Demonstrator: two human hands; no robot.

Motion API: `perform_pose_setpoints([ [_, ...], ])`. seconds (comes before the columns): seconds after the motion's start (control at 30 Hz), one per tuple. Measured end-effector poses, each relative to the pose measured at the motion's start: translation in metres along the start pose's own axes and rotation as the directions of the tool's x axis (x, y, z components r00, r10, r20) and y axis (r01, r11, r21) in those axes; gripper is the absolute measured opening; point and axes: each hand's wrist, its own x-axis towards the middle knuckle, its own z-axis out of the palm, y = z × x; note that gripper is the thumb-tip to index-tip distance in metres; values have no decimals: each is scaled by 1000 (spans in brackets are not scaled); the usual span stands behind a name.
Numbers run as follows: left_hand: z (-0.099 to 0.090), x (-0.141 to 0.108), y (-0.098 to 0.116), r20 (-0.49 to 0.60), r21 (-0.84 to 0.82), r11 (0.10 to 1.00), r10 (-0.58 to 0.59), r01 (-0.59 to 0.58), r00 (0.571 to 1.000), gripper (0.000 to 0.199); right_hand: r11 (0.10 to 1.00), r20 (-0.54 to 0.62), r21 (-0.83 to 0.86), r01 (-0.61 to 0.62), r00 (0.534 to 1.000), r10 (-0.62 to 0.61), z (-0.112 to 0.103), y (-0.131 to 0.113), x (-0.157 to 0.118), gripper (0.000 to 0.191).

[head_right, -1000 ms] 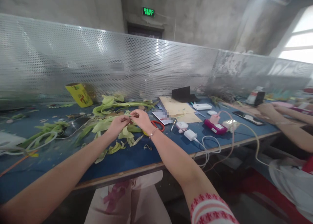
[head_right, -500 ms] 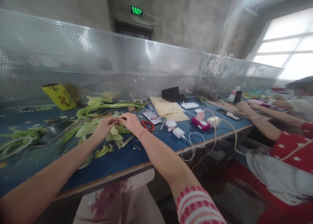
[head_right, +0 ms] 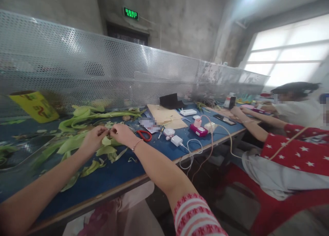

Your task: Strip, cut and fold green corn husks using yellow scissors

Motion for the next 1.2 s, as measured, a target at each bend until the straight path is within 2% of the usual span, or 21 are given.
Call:
perform_pose_setpoints([
  [0.13,-1,0,-1,14,-32,999,-22,22,1000,19,999,49,26,-26,998,24,0,-1,0,6],
  [0.47,-7,-3,7,99,8,999,47,-48,994,23,995,20,73,-72,997,71,8,15,1,10],
  [0.6,-10,-3,8,144,40,997,55,-62,988,21,999,-23,44,-30,999,31,4,14,0,12],
  [0.7,-11,-3,10,169,66,991,102,-114,980,20,997,-8,52,60,998,-60,2,16,0,14],
  [0.8,-11,-2,10,139,97,978,170,-184,976,18,992,33,40,120,992,-122,5,20,0,17],
  [0.9,-11,0,10,108,146,961,219,-234,970,18,994,42,54,93,995,-95,7,21,0,15],
  [1.03,-12,0,10,127,181,944,254,-274,959,21,992,43,110,62,997,-67,5,19,-1,13],
  [1.2,-12,-4,9,111,126,953,262,-275,959,21,993,31,111,25,999,-28,0,13,-1,14],
])
